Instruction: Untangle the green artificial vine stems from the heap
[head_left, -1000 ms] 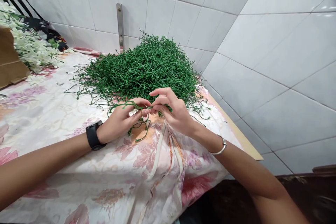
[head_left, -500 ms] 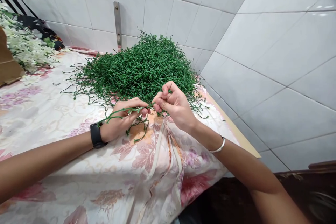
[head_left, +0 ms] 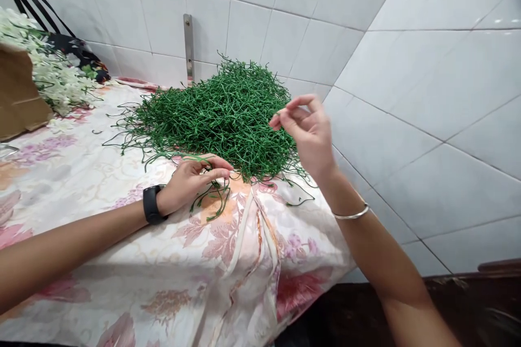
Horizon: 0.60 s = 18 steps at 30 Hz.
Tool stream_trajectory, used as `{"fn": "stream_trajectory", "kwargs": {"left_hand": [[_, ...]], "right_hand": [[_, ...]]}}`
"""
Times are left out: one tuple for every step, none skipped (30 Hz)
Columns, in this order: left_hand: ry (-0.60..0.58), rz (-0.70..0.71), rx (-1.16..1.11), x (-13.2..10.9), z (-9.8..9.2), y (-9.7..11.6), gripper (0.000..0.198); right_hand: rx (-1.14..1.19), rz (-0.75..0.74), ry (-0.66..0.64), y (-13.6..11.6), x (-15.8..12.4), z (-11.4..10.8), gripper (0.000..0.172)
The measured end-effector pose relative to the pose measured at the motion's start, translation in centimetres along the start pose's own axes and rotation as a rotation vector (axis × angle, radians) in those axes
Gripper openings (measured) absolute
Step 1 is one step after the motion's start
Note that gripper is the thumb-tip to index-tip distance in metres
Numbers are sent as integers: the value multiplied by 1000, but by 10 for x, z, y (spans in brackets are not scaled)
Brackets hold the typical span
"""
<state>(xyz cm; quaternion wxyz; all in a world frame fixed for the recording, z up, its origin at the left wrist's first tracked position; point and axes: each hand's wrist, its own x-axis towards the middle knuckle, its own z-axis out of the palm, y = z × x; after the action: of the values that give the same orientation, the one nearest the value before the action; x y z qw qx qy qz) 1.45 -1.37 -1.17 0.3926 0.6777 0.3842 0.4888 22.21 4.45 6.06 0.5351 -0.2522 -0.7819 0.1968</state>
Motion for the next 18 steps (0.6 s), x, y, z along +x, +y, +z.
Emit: {"fn": "stream_trajectory", "kwargs": {"left_hand": [[13,-16,-20,0,0,0,17],[21,-23,-33,0,-1,-1,18],[23,-26,-39,1,-1,-1,18],[24,-26,-41,1,-2,-2,18],[29,-21,-43,2,-3,-2,17],[39,-14,-43,2,-4,-3,17],[52,-7,-42,3,-5,-3,16],[66,-2,-40,3,-5,-3,16],[81,2,-38,4,-6,-3,16],[98,4,-37,4,-6,-3,17],[112,3,-39,5,-7,-3,17],[120,2,-47,5,-7,-3,18],[121,3,-58,5,-7,-3,18],[115,5,-70,5,-7,-2,18],[105,7,-83,5,-7,-2,17],[94,10,-97,5,-7,-2,17],[86,12,-112,5,-7,-2,16],[83,13,-126,5,-7,-2,16]], "right_hand": [[-27,-4,-51,2,-4,7,13],[-69,-18,-92,4,-7,13,13],[-125,-40,-126,5,-9,18,13],[-194,-68,-156,6,-11,22,13],[-266,-97,-186,8,-13,24,13],[-336,-126,-222,10,-14,27,13],[-399,-157,-258,11,-16,28,14],[-450,-188,-293,12,-17,30,14],[-484,-217,-323,13,-18,31,15],[-498,-241,-339,12,-20,33,15],[-491,-253,-339,11,-22,35,14],[-469,-253,-335,8,-24,37,15],[-440,-245,-332,6,-26,40,16],[-420,-235,-338,3,-27,42,19],[-419,-232,-352,0,-29,44,22],[-438,-238,-371,-2,-31,46,25],[-471,-254,-391,-4,-33,47,25],[-507,-270,-403,-5,-34,48,24]]}}
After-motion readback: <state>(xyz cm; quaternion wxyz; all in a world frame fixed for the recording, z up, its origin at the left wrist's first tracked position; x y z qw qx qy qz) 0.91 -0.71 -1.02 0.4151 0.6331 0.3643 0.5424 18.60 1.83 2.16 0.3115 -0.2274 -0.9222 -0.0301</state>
